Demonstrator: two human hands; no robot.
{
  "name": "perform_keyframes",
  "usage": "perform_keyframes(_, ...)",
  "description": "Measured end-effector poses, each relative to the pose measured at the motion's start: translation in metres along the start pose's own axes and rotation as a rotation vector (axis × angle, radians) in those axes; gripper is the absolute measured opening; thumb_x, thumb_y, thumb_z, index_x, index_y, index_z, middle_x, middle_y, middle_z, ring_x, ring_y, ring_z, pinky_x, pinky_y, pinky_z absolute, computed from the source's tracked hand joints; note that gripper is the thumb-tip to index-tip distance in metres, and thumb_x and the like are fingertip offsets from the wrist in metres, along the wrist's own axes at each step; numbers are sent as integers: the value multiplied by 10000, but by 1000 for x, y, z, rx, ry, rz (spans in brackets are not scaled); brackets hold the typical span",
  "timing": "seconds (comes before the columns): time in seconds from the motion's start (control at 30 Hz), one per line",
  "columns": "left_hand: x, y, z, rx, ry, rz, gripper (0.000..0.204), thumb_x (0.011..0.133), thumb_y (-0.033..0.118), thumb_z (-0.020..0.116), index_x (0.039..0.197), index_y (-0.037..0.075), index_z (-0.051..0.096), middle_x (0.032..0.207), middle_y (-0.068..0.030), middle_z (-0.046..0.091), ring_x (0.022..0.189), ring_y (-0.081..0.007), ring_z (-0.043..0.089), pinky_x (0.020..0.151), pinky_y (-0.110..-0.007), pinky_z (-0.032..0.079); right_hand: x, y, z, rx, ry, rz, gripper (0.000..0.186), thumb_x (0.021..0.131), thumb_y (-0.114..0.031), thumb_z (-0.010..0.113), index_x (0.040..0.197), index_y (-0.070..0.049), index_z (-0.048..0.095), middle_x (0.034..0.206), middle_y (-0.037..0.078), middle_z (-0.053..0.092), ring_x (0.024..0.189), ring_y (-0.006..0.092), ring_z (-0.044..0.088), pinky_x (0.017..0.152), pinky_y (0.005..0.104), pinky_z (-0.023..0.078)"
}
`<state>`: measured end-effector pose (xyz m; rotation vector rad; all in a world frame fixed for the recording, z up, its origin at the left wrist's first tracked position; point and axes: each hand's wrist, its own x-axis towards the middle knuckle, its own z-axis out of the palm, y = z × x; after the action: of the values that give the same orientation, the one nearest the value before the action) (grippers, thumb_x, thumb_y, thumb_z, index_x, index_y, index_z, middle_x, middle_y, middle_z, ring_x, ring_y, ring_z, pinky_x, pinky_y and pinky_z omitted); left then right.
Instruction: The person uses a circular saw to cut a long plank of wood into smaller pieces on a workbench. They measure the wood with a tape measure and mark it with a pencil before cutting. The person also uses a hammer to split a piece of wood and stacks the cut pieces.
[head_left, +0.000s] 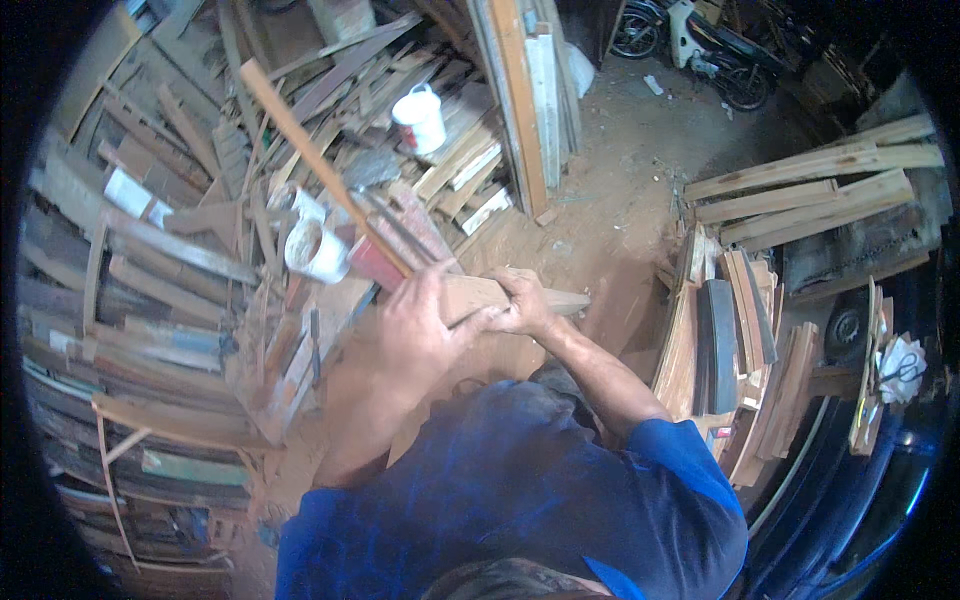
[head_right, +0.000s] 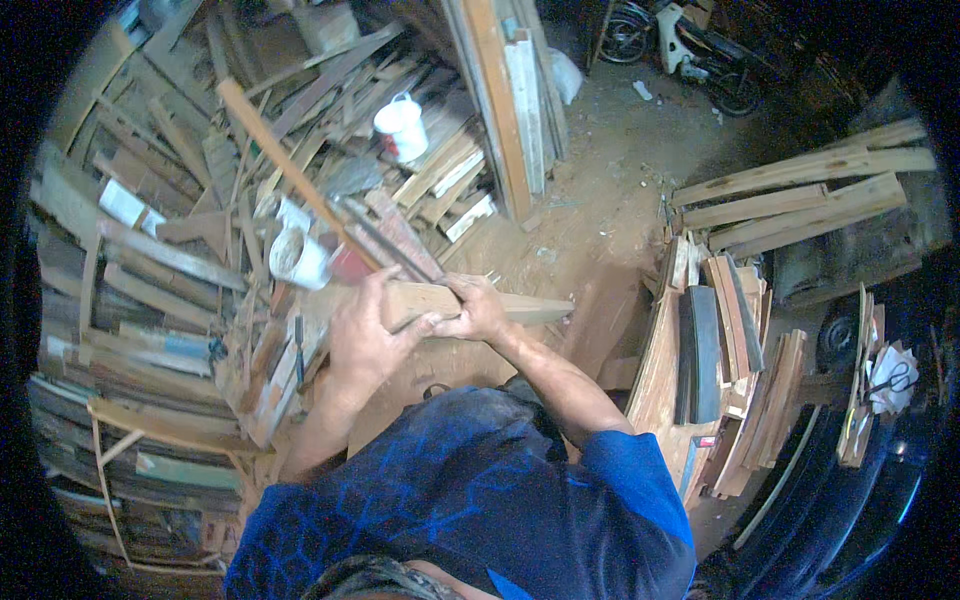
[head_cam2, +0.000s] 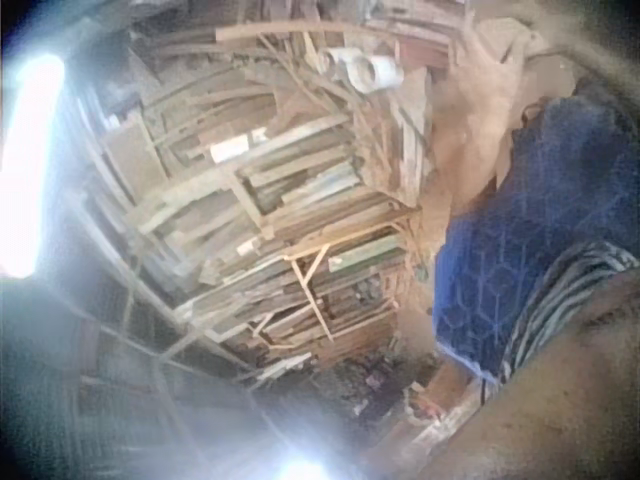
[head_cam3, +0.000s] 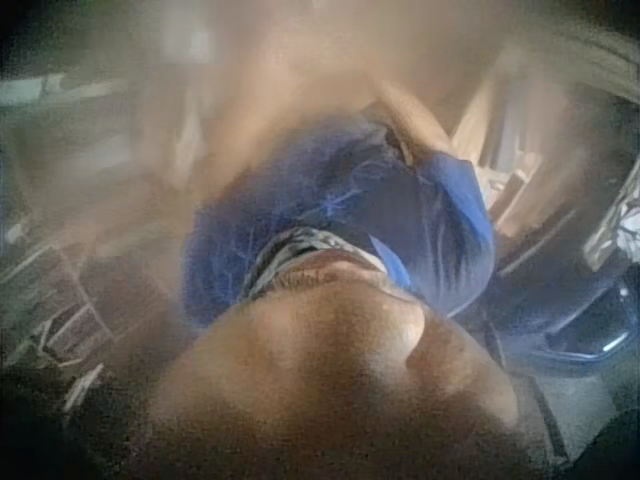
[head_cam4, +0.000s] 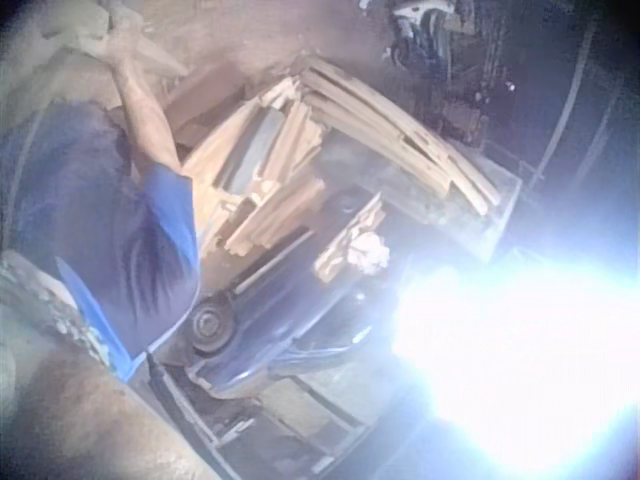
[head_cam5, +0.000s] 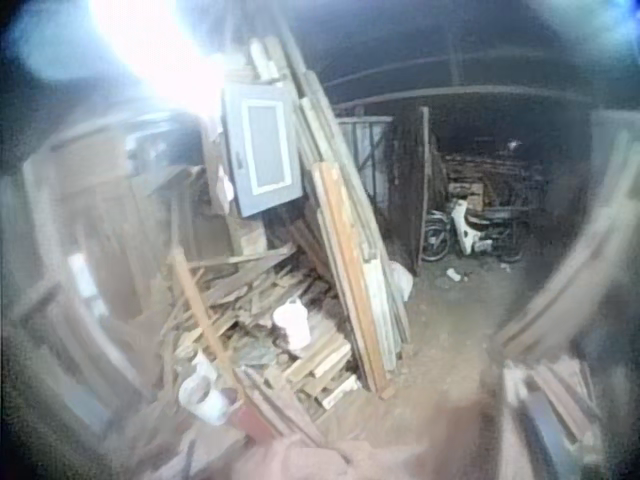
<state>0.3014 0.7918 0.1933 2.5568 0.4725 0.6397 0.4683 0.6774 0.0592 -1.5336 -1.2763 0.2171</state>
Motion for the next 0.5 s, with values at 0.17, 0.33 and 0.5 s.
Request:
perform_keyframes(0.17,100,40,24,34,44,-40,675,675,444,919,1196,91,675,1071,-168,740,991,-373,717,850,-446,573,52,47,-64,-7,101,-35,743,658,-580,850,1051,37,719,941,234,719,855,415,711,765,460,560)
perform_keyframes(0.33,210,130,21,91,65,33,710,627,457,929,1159,40,712,993,-201,750,919,-352,742,811,-410,595,116,31,-168,158,131,-25,681,681,-566,866,1004,17,727,902,195,730,823,362,722,752,434,554)
perform_keyframes(0.5,308,198,13,305,19,-57,657,663,357,906,1191,22,706,1037,-206,747,964,-295,747,850,-389,567,192,34,-235,308,204,-121,629,736,-528,850,1011,23,723,903,175,746,841,269,743,749,392,550)
